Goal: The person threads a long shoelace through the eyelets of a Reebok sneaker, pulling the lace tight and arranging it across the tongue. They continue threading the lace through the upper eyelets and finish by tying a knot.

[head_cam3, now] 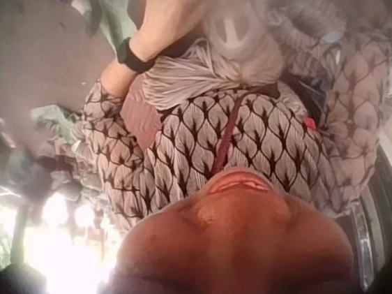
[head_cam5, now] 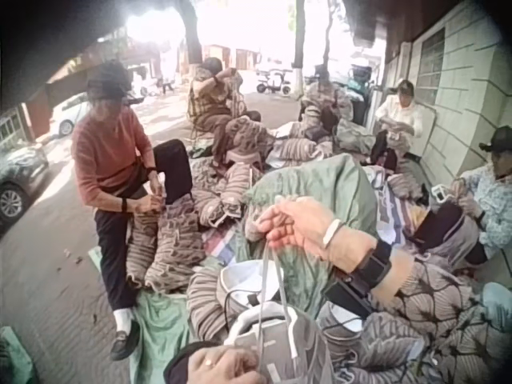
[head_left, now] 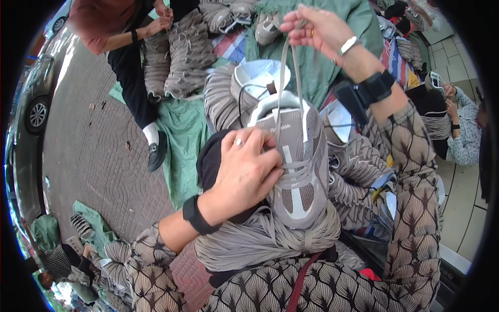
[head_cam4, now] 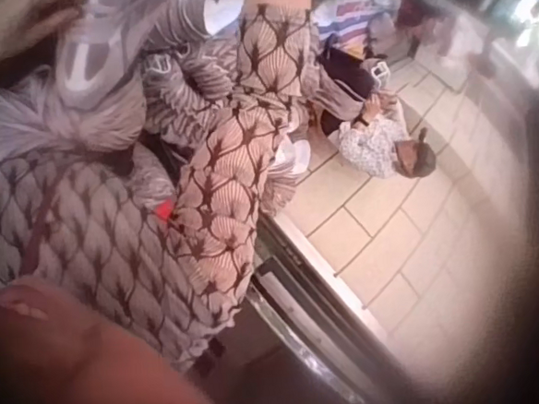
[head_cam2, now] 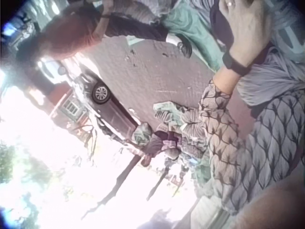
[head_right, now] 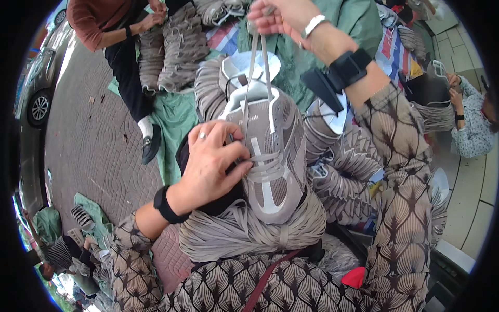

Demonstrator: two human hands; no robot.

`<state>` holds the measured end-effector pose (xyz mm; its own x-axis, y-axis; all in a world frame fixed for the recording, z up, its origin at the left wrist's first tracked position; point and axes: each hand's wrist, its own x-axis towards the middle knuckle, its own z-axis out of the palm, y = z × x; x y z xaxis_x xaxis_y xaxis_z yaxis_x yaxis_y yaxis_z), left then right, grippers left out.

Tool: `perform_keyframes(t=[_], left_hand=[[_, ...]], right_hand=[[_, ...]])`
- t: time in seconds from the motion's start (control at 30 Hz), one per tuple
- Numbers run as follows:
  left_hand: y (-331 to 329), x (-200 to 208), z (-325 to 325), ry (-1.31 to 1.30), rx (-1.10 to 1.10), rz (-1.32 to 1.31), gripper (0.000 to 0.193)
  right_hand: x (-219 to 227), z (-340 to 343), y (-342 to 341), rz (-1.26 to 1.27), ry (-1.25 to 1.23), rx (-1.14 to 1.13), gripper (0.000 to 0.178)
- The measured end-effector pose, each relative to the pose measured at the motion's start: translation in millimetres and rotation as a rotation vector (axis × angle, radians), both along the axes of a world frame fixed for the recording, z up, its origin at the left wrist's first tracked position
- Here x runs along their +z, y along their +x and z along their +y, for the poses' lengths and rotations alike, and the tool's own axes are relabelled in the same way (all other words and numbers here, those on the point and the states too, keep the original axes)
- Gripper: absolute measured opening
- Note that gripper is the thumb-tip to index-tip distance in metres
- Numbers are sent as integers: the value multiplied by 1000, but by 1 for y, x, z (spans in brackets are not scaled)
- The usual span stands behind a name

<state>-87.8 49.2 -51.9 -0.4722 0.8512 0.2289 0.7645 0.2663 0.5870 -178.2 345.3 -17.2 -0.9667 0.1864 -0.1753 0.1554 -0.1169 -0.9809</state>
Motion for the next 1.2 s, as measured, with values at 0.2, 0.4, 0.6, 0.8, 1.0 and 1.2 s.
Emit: perform_keyframes(t=[0.2, 0.4, 0.6, 0.8, 1.0, 1.2], left_hand=[[19, 10, -7, -40, 76, 264, 16], [22, 12, -8, 10, 63, -156, 7], [14, 23, -15, -91, -123, -249, 8], [-9, 13, -26, -114, -182, -73, 10], [-19, -10, -37, -58, -142, -77, 15], [-18, -12, -30, 48, -51, -143, 23]], right_hand=[[29, 4, 11, -44, 191, -31, 39], [57, 5, 10, -55, -57, 53, 37], [66, -11, 16, -46, -122, 158, 39], [68, -13, 16, -110, -125, 192, 40], [47, -11, -5, -107, -137, 256, 35], [44, 65, -41, -218, -289, 56, 34]])
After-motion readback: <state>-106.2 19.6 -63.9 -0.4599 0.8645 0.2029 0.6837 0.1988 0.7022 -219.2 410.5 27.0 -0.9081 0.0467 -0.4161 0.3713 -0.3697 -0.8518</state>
